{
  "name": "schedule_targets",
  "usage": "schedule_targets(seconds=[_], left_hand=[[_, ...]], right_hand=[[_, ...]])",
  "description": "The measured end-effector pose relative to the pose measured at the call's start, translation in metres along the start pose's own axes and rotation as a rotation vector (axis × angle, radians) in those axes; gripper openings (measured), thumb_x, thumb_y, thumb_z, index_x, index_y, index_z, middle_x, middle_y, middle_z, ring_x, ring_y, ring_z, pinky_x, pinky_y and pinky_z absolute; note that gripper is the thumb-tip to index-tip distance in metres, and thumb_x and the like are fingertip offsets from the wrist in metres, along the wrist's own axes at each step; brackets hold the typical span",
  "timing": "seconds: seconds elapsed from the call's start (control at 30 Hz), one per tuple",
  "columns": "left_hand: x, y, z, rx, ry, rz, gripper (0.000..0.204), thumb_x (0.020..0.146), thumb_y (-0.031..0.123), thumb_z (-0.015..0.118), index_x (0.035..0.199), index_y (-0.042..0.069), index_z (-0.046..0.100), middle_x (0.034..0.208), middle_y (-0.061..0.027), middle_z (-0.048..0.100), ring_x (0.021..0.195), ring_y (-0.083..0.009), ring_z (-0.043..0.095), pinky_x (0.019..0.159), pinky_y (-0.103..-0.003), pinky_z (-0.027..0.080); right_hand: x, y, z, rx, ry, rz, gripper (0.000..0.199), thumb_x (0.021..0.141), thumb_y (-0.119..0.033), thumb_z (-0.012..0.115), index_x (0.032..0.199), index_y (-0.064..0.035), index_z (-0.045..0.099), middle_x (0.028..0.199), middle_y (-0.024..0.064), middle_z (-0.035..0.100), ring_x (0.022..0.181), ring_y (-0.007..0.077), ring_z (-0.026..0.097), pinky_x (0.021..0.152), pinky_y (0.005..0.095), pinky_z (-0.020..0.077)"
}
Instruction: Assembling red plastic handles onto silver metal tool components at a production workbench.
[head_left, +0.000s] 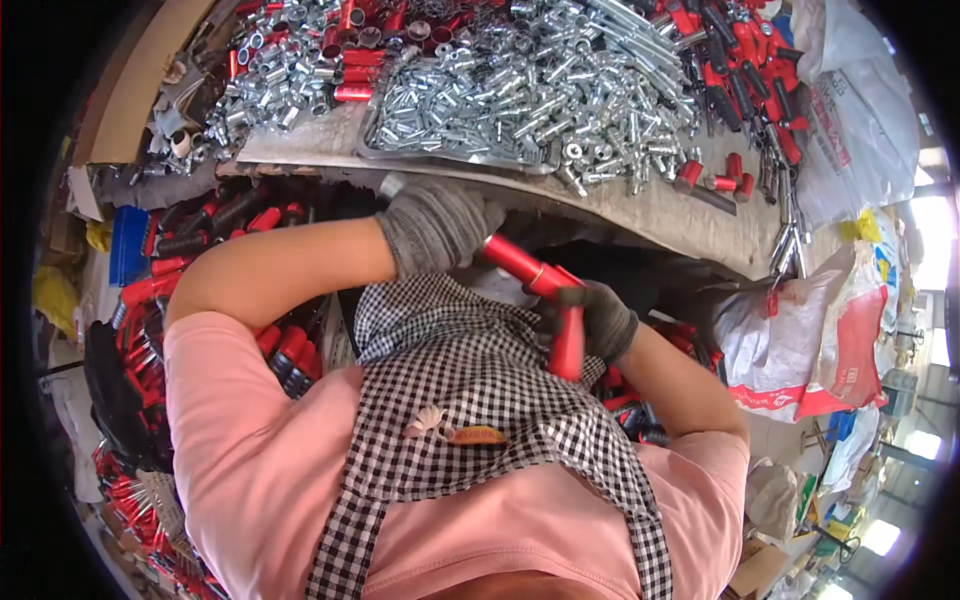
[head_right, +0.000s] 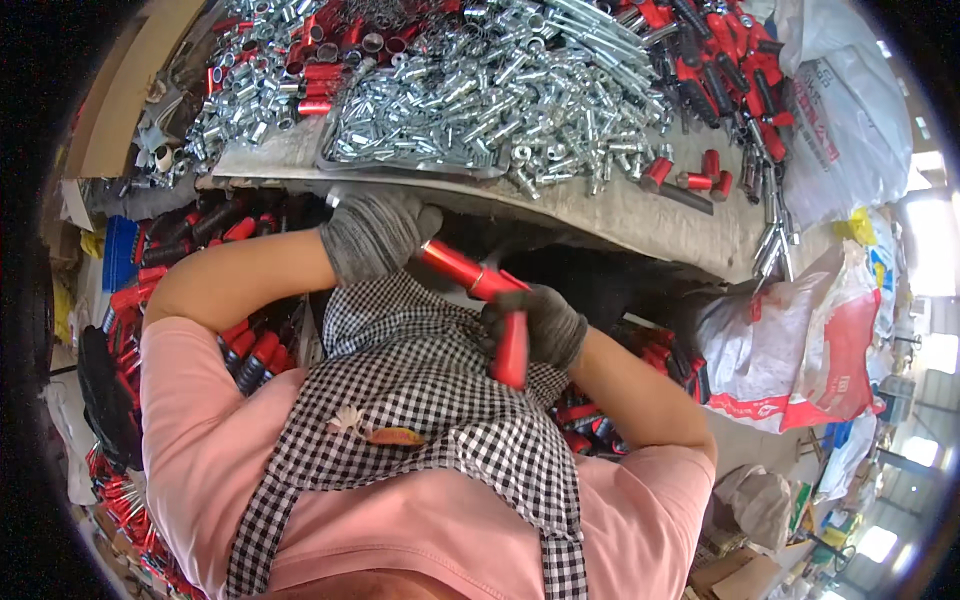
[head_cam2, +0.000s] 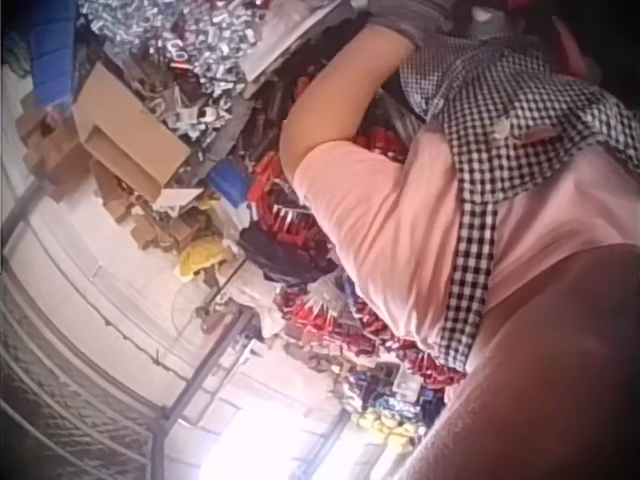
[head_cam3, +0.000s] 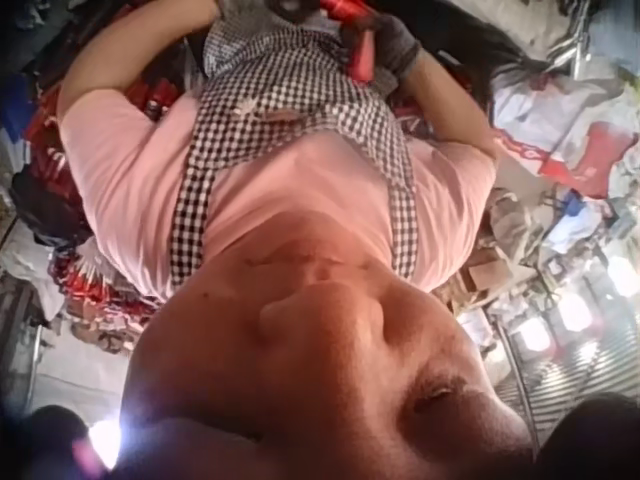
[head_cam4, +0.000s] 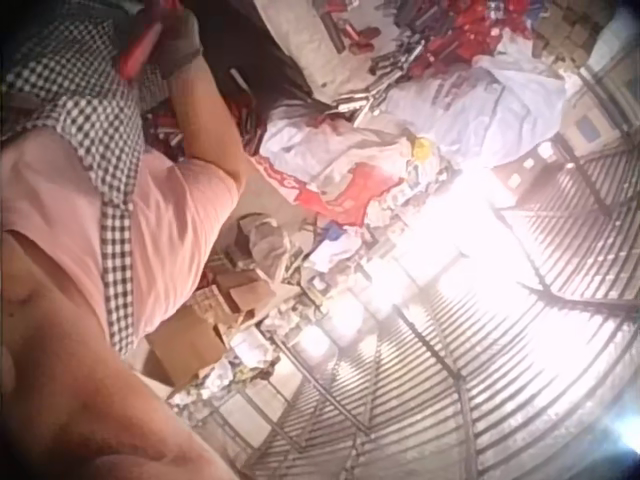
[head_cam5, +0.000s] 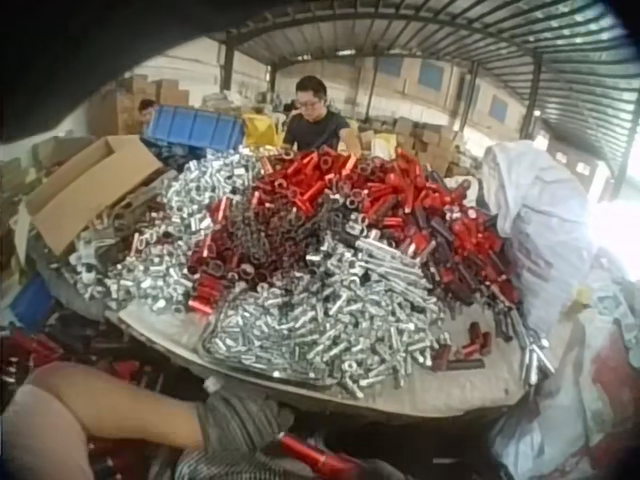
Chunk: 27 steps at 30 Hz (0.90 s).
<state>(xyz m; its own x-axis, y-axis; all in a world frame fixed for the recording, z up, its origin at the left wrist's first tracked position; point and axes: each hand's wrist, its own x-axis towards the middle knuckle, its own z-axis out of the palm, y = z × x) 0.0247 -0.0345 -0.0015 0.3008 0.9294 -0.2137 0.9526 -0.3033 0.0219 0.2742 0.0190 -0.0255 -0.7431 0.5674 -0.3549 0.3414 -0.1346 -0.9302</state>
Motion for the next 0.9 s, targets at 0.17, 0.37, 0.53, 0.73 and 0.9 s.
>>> schedule_targets(seconds=[0.17, 0.37, 0.53, 0.73, 0.9], left_hand=[[-0.003, -0.005, 0.005, -0.463, 0.016, 0.086, 0.02, 0.071, 0.023, 0.066, 0.077, 0.004, 0.062, 0.065, -0.0138, 0.062, 0.059, -0.0274, 0.062, 0.053, -0.038, 0.048], [0.007, 0.001, 0.01, -0.039, -0.07, -0.053, 0.034, 0.073, 0.033, 0.066, 0.092, 0.005, 0.061, 0.07, -0.0145, 0.064, 0.061, -0.0304, 0.063, 0.056, -0.041, 0.05], [0.007, -0.006, 0.009, -0.359, 0.133, 0.06, 0.022, 0.072, 0.022, 0.064, 0.085, 0.006, 0.061, 0.071, -0.0144, 0.063, 0.065, -0.0299, 0.064, 0.056, -0.043, 0.049], [0.0, -0.008, 0.084, -0.391, -0.194, 0.167, 0.025, 0.07, 0.026, 0.067, 0.079, 0.004, 0.064, 0.059, -0.0133, 0.06, 0.053, -0.0248, 0.06, 0.051, -0.037, 0.049], [-0.007, -0.038, 0.014, 0.017, -0.015, -0.01, 0.025, 0.078, 0.025, 0.056, 0.091, 0.004, 0.059, 0.071, -0.0156, 0.064, 0.067, -0.0341, 0.065, 0.058, -0.047, 0.05]], right_hand=[[0.013, -0.007, -0.021, -0.567, 0.047, -0.446, 0.043, 0.071, -0.023, 0.072, 0.107, -0.0044, 0.059, 0.076, 0.0061, 0.059, 0.065, 0.0219, 0.059, 0.066, 0.0348, 0.0502], [0.008, 0.008, -0.005, 0.327, -0.116, 0.234, 0.039, 0.064, -0.015, 0.073, 0.099, -0.003, 0.06, 0.077, 0.0056, 0.058, 0.062, 0.0193, 0.058, 0.064, 0.0339, 0.0522], [0.012, -0.025, -0.022, 0.231, -0.053, 0.049, 0.04, 0.064, -0.023, 0.074, 0.096, -0.0042, 0.06, 0.072, 0.0034, 0.056, 0.063, 0.0187, 0.059, 0.068, 0.0332, 0.0519], [0.019, -0.009, -0.015, -1.288, 0.096, -1.182, 0.049, 0.061, -0.015, 0.07, 0.109, -0.0059, 0.063, 0.075, 0.0067, 0.058, 0.07, 0.0245, 0.06, 0.076, 0.039, 0.053], [0.028, -0.001, 0.033, 0.299, -0.14, -0.029, 0.073, 0.072, -0.016, 0.079, 0.134, -0.001, 0.044, 0.119, 0.0105, 0.06, 0.102, 0.0207, 0.059, 0.089, 0.0323, 0.0494]])
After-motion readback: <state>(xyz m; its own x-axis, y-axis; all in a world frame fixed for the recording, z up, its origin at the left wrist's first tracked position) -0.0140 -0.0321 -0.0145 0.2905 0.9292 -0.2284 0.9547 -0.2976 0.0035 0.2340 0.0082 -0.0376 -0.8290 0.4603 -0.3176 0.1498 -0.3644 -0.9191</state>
